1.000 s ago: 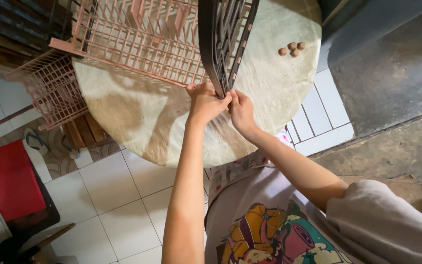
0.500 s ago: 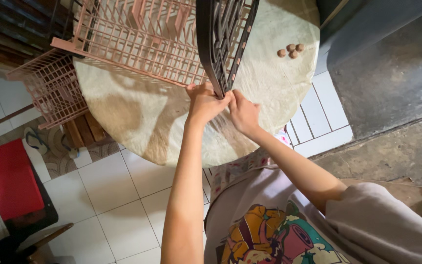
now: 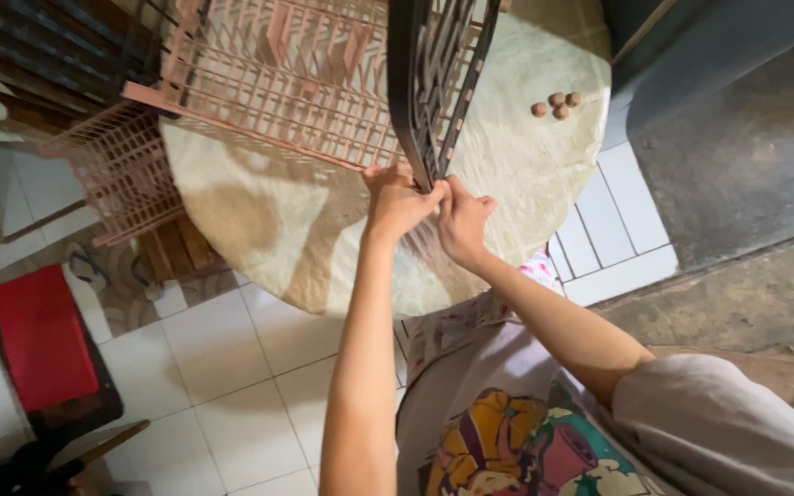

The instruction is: The person assembles a wire rack by attaching black side frames to a pink basket on a round table. They align the parts, insert small wooden knobs into the frame holes, and secure the sides to the basket. The person briefly walks to the sink to retrieve more knobs before returning to finish the assembly.

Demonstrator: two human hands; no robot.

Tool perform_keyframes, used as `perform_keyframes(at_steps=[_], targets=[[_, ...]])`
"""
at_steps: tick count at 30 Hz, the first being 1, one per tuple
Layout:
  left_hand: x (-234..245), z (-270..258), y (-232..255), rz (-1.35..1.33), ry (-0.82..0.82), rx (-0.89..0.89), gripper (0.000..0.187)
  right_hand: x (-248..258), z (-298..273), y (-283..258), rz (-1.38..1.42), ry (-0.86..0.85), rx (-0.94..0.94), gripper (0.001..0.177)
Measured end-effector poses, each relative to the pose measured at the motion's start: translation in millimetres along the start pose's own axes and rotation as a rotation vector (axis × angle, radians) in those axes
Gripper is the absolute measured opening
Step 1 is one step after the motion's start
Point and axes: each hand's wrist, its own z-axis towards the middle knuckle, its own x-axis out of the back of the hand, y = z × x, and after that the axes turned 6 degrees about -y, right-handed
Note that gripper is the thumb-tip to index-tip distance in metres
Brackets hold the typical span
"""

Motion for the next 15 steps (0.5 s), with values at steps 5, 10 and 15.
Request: perform_keyframes(at_steps=[5, 10, 15], targets=[[6.2, -0.1, 2.9, 0.016, -0.154, 0.159, 0.023, -2.6, 5.4, 5.8, 0.087, -0.068, -0.081, 0.035], [9.5, -3.9, 9.7, -0.074, -0.088, 0.109, 0.030, 20.7, 9.8, -4.6, -0.077, -0.230, -0.115, 0.030], [28.9, -28.6, 7.2, -0.231, 0.355, -0.105, 0.056, 82.3, -1.2, -55.4, 0.045, -0.058, 0.162, 0.050]])
